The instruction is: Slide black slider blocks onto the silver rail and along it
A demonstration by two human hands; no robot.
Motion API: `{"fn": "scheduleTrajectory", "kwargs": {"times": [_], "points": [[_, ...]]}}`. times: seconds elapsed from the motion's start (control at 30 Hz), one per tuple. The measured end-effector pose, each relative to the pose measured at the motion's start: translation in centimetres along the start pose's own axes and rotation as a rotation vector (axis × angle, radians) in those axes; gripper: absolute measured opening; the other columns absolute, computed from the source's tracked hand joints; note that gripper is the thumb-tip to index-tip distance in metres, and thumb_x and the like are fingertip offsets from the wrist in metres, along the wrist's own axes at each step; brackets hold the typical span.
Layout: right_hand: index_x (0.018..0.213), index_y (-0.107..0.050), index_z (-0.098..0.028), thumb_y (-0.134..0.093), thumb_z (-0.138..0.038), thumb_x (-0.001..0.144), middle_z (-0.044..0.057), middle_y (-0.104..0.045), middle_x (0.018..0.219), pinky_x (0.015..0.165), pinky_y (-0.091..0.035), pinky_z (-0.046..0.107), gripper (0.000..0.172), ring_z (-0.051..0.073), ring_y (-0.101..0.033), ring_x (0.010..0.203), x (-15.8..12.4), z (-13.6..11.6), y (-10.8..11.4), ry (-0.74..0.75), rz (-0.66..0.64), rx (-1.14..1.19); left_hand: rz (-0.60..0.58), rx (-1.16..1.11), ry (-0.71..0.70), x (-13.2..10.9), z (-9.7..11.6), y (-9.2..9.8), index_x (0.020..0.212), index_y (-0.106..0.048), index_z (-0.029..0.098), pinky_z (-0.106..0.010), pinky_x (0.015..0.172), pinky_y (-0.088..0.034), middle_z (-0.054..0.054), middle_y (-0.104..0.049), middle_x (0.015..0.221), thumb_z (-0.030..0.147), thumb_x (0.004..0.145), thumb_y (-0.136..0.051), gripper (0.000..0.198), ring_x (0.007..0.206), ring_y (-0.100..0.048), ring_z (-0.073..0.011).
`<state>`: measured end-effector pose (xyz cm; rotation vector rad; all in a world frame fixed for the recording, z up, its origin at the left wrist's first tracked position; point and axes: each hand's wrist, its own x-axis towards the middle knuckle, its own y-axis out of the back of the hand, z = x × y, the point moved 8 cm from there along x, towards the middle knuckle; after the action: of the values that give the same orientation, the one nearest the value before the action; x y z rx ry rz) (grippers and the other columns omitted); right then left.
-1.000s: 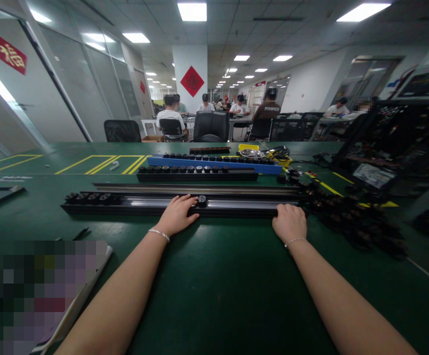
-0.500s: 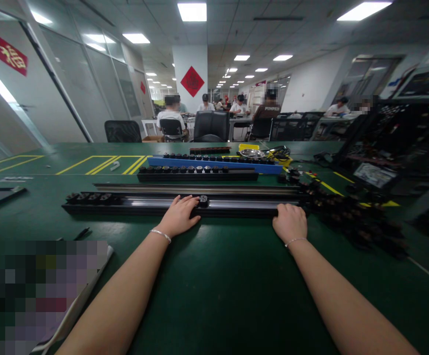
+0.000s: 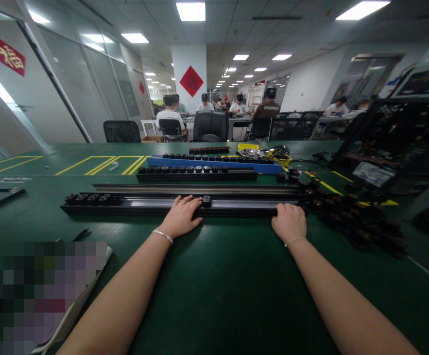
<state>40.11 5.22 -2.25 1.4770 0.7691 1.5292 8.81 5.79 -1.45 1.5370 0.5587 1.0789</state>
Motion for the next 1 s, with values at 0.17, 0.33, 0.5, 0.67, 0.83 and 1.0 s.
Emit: {"fn": "scheduleTrajectory", "kwargs": {"times": [0.17,0.33,0.5,0.67,0.83,1.0], "points": [[0.087,-0.06,-0.014,-0.046,-0.021,0.076,0.013,-0.06,0.09,0.09,-0.028,0.037,0.02,0.024,-0.048,0.09,-0.1,-0.1,0.2,-0.001,0.003,-0.002,-0.002,0.012,-0.004,0.0,0.1,-0.1,0.131,-0.045,0.027,-0.058,0.109,-0.018,-0.004,-0.049,0.138,0.041,0.08,-0.053,0.054,0.132,-0.035,-0.0293],[0.093,-0.061,-0.013,-0.045,-0.019,0.075,0.013,-0.06,0.093,0.092,-0.029,0.039,0.025,0.025,-0.048,0.094,-0.2,-0.1,0.3,-0.024,0.007,0.065,-0.024,0.014,-0.002,0.0,0.2,-0.1,0.133,-0.044,0.03,-0.059,0.108,-0.015,-0.002,-0.049,0.137,0.041,0.081,-0.051,0.053,0.132,-0.033,-0.0296],[0.098,-0.062,-0.014,-0.044,-0.016,0.075,0.013,-0.06,0.102,0.094,-0.032,0.037,0.029,0.025,-0.047,0.102,-0.2,-0.7,1.3,-0.008,0.089,0.2,-0.031,0.008,-0.008,0.1,0.4,0.1,0.133,-0.044,0.032,-0.06,0.108,-0.014,-0.001,-0.05,0.137,0.041,0.083,-0.05,0.051,0.131,-0.035,-0.0296],[0.103,-0.062,-0.014,-0.043,-0.018,0.077,0.012,-0.06,0.11,0.096,-0.035,0.036,0.032,0.023,-0.047,0.108,-0.1,-3.1,2.2,0.116,0.103,0.366,-0.034,0.005,-0.026,0.1,0.6,0.1,0.134,-0.042,0.036,-0.059,0.107,-0.017,0.001,-0.051,0.135,0.041,0.083,-0.05,0.052,0.13,-0.034,-0.0306],[0.107,-0.062,-0.015,-0.043,-0.023,0.082,0.011,-0.06,0.115,0.099,-0.035,0.039,0.033,0.023,-0.048,0.112,-0.2,-6.0,2.5,0.217,0.076,0.458,-0.037,0.016,-0.042,0.2,0.8,0.0,0.135,-0.04,0.038,-0.058,0.107,-0.017,0.0,-0.052,0.135,0.04,0.082,-0.051,0.054,0.129,-0.035,-0.031],[0.11,-0.062,-0.013,-0.043,-0.027,0.084,0.011,-0.06,0.117,0.1,-0.035,0.037,0.034,0.022,-0.047,0.114,0.3,-9.5,2.5,0.219,0.023,0.568,-0.028,0.035,-0.059,0.2,0.9,0.0,0.136,-0.039,0.038,-0.059,0.106,-0.017,0.0,-0.053,0.133,0.039,0.083,-0.051,0.054,0.128,-0.036,-0.0316]]}}
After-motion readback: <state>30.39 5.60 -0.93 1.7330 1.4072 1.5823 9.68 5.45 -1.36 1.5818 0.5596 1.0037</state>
